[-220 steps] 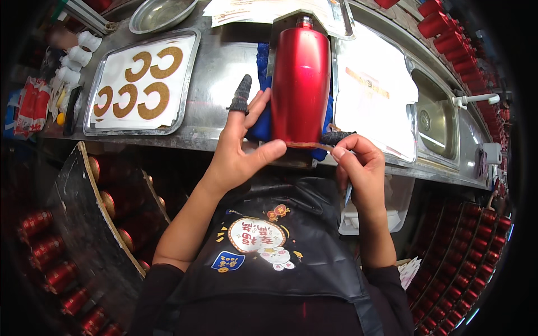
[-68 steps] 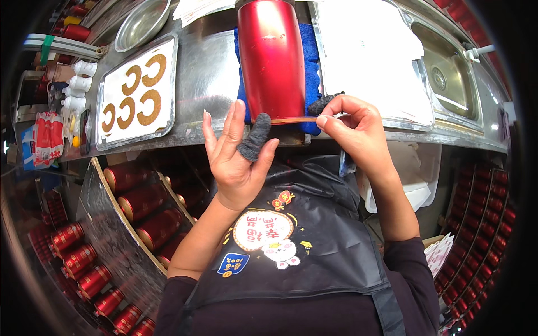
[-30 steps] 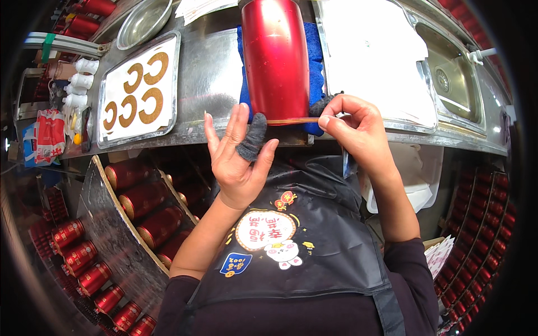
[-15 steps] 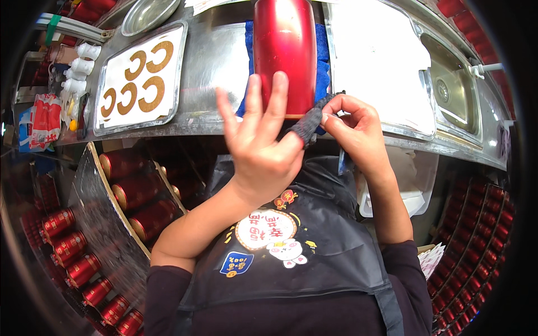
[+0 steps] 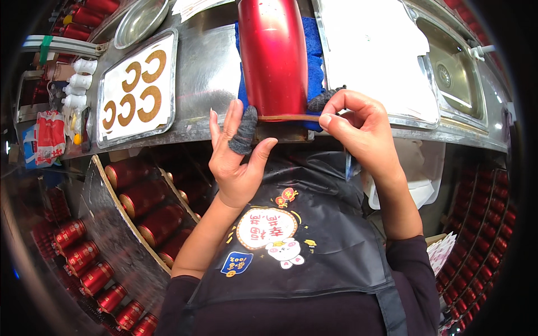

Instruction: The person applies gold circular labels to the necks of red cylindrical bottles. They pick up each label, align it around the bottle neck, and smooth it down with their fingers. Finished bottles are placed on a nearby tray.

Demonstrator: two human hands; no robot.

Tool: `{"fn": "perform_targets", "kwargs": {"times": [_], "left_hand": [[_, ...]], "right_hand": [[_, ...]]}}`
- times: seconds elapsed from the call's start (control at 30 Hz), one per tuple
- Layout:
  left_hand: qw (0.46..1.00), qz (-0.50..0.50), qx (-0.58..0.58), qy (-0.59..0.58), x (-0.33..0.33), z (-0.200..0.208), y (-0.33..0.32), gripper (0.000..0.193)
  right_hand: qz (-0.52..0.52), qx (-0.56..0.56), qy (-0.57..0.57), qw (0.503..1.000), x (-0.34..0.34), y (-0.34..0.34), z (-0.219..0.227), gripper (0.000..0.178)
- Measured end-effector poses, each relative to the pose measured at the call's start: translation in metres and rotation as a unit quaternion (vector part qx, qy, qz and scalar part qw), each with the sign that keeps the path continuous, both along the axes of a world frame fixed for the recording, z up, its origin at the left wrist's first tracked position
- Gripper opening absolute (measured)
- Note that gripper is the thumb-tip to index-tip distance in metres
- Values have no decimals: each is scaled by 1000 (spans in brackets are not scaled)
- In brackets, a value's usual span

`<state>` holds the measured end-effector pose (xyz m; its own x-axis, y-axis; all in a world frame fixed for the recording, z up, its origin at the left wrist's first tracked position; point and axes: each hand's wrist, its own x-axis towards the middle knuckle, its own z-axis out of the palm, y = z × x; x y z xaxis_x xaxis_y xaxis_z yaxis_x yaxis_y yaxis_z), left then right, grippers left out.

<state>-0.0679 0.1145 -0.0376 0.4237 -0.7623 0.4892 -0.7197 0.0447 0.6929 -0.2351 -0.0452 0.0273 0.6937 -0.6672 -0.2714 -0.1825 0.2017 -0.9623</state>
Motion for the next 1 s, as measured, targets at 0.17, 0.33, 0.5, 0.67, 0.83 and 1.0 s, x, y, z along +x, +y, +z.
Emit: {"fn": "perform_targets", "kwargs": {"times": [0.17, 0.33, 0.5, 0.67, 0.83, 1.0], "left_hand": [[1000, 8, 2, -22, 1, -4, 1, 34], [999, 6, 9, -45, 2, 0, -3, 32], [997, -8, 6, -77, 2, 4, -5, 33], [991, -11, 9, -130, -1, 10, -8, 36], [982, -17, 21, -187, -2, 22, -15, 41], [972, -8, 31, -231, -7, 33, -25, 39]], "right_hand": [[-4, -38, 4, 999, -4, 1, 5, 9], [-6, -26, 12, 1000, -2, -3, -4, 10], [-5, -15, 1, 1000, -2, -5, -12, 9], [-2, -12, 1, 1000, -2, -7, -16, 8], [3, -10, 3, 1000, -1, -7, -19, 8], [-4, -14, -7, 1000, 4, -5, -24, 7]]}}
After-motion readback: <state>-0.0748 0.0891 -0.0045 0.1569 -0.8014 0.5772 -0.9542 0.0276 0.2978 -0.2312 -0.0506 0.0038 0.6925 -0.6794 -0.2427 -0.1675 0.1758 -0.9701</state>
